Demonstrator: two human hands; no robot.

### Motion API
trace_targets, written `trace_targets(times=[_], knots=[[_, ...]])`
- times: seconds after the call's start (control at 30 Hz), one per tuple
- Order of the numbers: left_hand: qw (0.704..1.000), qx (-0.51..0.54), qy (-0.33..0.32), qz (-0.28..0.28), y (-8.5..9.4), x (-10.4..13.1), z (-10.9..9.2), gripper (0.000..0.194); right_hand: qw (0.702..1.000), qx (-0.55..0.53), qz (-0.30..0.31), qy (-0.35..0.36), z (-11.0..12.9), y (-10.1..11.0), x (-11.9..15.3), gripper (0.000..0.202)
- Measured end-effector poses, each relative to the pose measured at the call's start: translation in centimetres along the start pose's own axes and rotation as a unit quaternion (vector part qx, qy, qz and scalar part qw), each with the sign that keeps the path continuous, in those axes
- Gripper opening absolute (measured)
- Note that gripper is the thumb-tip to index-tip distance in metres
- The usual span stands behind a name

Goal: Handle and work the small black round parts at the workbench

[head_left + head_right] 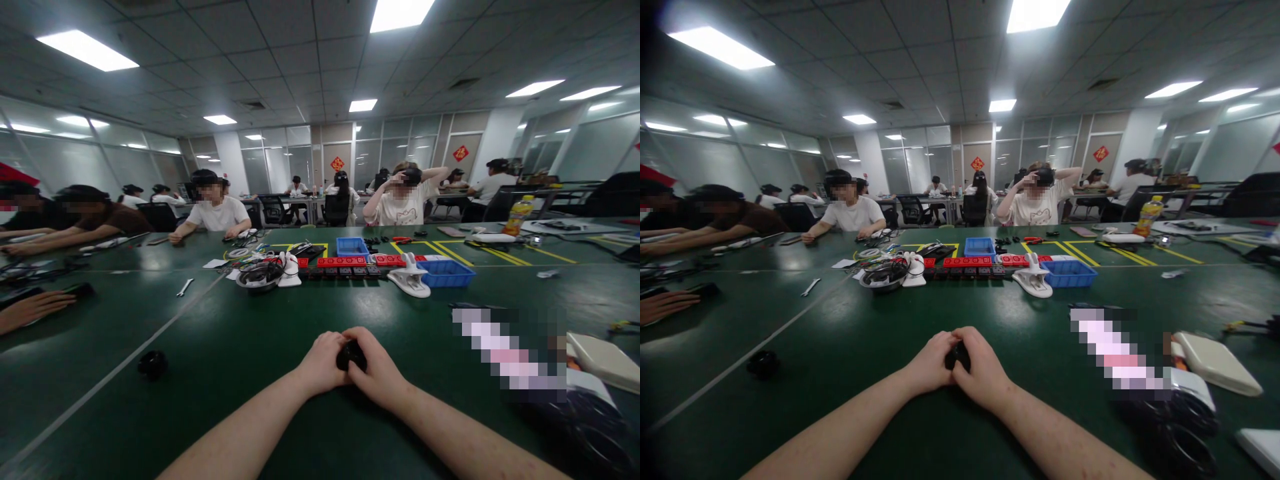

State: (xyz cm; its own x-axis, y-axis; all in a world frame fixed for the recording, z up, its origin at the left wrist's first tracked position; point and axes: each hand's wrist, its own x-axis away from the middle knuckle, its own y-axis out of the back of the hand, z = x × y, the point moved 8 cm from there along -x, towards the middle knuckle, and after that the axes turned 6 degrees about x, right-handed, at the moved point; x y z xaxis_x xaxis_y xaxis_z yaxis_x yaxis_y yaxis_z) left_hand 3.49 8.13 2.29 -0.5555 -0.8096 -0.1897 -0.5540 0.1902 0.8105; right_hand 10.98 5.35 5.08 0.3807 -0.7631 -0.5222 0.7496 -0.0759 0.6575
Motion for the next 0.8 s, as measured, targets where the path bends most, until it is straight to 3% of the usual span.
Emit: trace_targets(times=[0.33,0.57,0.8], knots=[[1.000,0.005,-0.017,-0.004,-0.4,0.0,0.4,0.044,0.999,0.012,0.011,0.048,1.1,0.2,0.4,0.047],[0.999,-0.023,-0.039,-0.003,-0.6,-0.1,0.3,0.036,0.997,0.069,-0.034,0.006,-0.3,0.5,0.3,0.046],[0.999,-0.011,-0.040,-0.024,-0.3,0.1,0.0,0.042,0.996,0.086,-0.030,-0.018,-0.2,0.5,0.0,0.039]])
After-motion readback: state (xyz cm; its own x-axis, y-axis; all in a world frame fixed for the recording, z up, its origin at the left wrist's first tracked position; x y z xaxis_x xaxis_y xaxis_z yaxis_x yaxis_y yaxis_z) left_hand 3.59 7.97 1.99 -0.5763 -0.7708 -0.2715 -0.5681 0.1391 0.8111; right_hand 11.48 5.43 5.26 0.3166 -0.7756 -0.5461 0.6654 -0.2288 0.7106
